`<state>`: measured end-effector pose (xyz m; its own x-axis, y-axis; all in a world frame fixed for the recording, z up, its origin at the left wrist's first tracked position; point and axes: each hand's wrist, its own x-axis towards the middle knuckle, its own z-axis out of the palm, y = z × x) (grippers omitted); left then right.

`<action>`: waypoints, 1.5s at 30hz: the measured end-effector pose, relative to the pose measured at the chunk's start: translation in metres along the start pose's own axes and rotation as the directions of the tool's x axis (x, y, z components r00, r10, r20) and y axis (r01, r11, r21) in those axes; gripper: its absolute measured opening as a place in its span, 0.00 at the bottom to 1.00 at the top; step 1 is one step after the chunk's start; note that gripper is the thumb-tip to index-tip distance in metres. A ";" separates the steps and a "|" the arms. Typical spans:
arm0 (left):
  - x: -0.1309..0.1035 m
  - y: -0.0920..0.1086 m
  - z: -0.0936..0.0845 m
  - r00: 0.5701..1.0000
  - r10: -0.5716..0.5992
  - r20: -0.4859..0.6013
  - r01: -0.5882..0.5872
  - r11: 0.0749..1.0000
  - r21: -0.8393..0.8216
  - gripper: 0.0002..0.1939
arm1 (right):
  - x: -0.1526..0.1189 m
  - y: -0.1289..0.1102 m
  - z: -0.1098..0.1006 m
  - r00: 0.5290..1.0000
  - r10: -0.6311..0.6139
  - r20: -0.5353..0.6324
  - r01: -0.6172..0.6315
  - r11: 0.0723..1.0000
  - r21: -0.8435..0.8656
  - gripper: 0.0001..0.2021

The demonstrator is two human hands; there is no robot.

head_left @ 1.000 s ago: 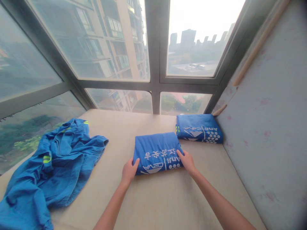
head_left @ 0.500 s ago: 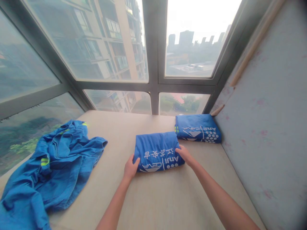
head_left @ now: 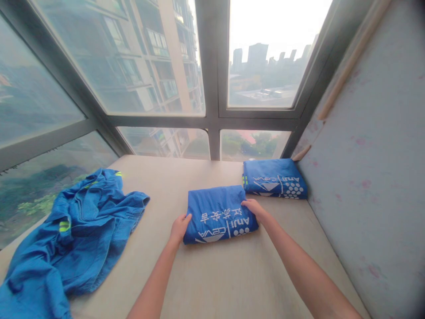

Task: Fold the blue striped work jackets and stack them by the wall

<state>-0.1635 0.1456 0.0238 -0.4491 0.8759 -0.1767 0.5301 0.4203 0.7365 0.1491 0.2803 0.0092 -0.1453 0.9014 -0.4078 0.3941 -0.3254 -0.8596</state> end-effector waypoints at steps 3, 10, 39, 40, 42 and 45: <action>-0.009 0.004 -0.001 0.998 -0.062 -0.026 0.064 0.993 0.098 0.22 | -0.009 0.001 -0.001 0.993 -0.030 -0.116 0.016 0.993 -0.120 0.11; -0.035 0.017 0.001 0.990 -0.092 -0.110 0.133 0.878 0.459 0.27 | -0.043 0.013 0.006 0.945 -0.116 -0.306 -0.097 0.794 -0.600 0.25; 0.043 0.224 0.131 0.974 0.220 -0.047 -0.197 0.736 -0.647 0.20 | -0.035 -0.049 -0.226 0.456 -0.690 -0.562 0.274 0.710 -0.649 0.24; 0.060 0.238 0.142 0.970 0.239 -0.042 -0.209 0.739 -0.640 0.20 | -0.020 -0.052 -0.239 0.462 -0.686 -0.562 0.242 0.707 -0.664 0.24; 0.088 0.257 0.166 0.964 0.263 -0.025 -0.222 0.756 -0.615 0.19 | 0.007 -0.052 -0.257 0.529 -0.634 -0.564 0.127 0.717 -0.686 0.22; 0.114 0.265 0.202 0.969 0.245 0.022 -0.192 0.812 -0.551 0.16 | 0.038 -0.036 -0.267 0.664 -0.499 -0.557 -0.046 0.716 -0.697 0.19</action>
<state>0.0710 0.4051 0.0669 -0.2897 0.9571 -0.0057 0.1207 0.0425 0.9918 0.3714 0.4028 0.1071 0.2120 0.9201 0.3293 0.9212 -0.0756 -0.3816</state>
